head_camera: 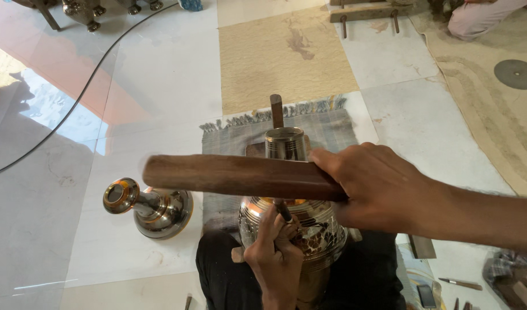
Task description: The person uses a chisel and wooden mallet to engrave a decorative pattern on a metal vase. They repeatedly strike the chisel to create indentations on the vase surface.
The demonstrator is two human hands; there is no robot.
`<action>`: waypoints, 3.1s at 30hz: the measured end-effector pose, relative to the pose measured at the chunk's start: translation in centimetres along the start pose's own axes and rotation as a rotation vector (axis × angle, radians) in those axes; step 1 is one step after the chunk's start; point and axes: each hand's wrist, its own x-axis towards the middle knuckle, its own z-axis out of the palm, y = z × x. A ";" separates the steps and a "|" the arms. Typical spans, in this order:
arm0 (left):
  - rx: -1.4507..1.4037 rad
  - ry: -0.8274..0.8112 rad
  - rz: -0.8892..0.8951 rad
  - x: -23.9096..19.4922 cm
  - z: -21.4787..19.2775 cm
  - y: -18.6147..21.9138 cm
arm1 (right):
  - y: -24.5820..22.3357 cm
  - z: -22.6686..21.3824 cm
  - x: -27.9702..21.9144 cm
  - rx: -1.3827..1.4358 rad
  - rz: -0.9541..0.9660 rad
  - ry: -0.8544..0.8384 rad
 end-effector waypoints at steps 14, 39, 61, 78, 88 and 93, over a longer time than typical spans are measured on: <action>0.072 -0.059 0.002 0.1 -0.3 -1.0 | 0.7 0.9 -0.3 0.162 0.093 0.026; -0.048 -0.190 0.005 0.9 -1.1 -2.0 | 2.6 2.6 -0.5 0.199 0.108 0.086; -0.205 -0.161 -0.046 1.1 -1.8 -2.1 | 4.2 6.2 0.6 0.300 0.193 0.000; -0.001 0.144 0.098 -2.0 -0.5 -0.9 | 1.1 6.0 -1.2 0.487 0.249 -0.003; -0.020 0.160 0.082 -1.7 -0.6 -0.7 | -0.2 2.1 -1.3 0.231 0.123 -0.062; -0.052 0.120 0.054 -1.7 -0.8 -0.6 | -1.3 1.8 -1.5 0.010 0.072 -0.015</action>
